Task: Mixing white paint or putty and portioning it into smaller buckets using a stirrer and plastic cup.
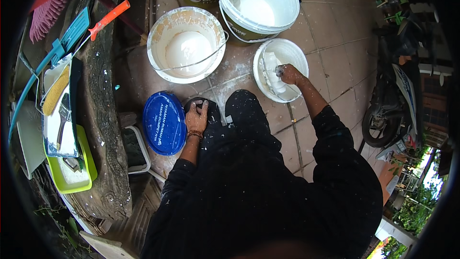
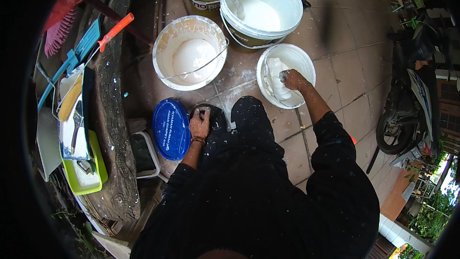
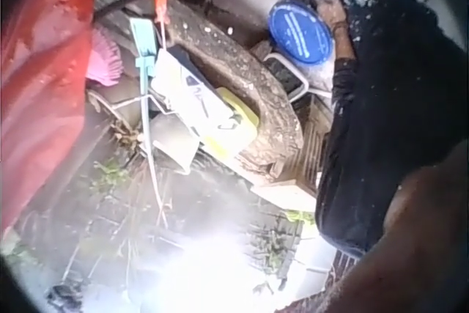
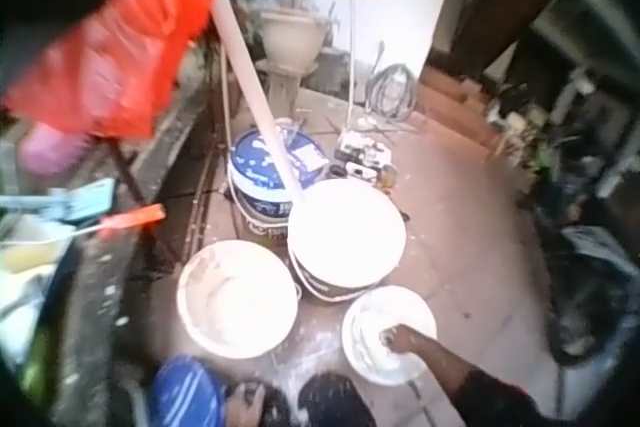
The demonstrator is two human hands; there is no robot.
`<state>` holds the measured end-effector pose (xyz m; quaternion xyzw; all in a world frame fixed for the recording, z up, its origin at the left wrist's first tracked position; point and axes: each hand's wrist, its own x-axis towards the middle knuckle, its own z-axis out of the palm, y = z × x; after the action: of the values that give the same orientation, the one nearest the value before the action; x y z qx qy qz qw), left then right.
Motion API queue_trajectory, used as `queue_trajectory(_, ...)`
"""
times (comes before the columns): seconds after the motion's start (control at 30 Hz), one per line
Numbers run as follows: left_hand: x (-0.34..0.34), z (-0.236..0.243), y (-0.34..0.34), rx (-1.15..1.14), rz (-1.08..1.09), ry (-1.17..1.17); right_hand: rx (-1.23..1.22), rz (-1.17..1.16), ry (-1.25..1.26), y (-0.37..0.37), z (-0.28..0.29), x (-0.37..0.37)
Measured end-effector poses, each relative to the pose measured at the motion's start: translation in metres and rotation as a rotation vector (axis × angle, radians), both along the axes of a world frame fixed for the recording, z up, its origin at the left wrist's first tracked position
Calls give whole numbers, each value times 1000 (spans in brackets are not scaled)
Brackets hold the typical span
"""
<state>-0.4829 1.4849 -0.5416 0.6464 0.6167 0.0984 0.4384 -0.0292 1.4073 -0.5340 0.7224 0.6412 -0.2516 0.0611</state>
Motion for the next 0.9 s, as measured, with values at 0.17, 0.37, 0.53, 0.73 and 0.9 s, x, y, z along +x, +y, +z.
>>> queue_trajectory(0.17,-1,-11,0,17,-17,14,89,-55,-26,-8,0,2)
queue_trajectory(0.37,-4,-8,-1,-1,-15,27,141,-216,-59,-17,26,-7)
queue_trajectory(0.53,-1,-12,-2,0,-6,18,217,-132,-80,-31,27,-9)
queue_trajectory(0.73,-5,-17,-3,1,8,-26,204,-283,-71,-37,31,-18)
queue_trajectory(0.9,-3,-15,-4,25,-7,-31,446,-377,-122,-52,25,-10)
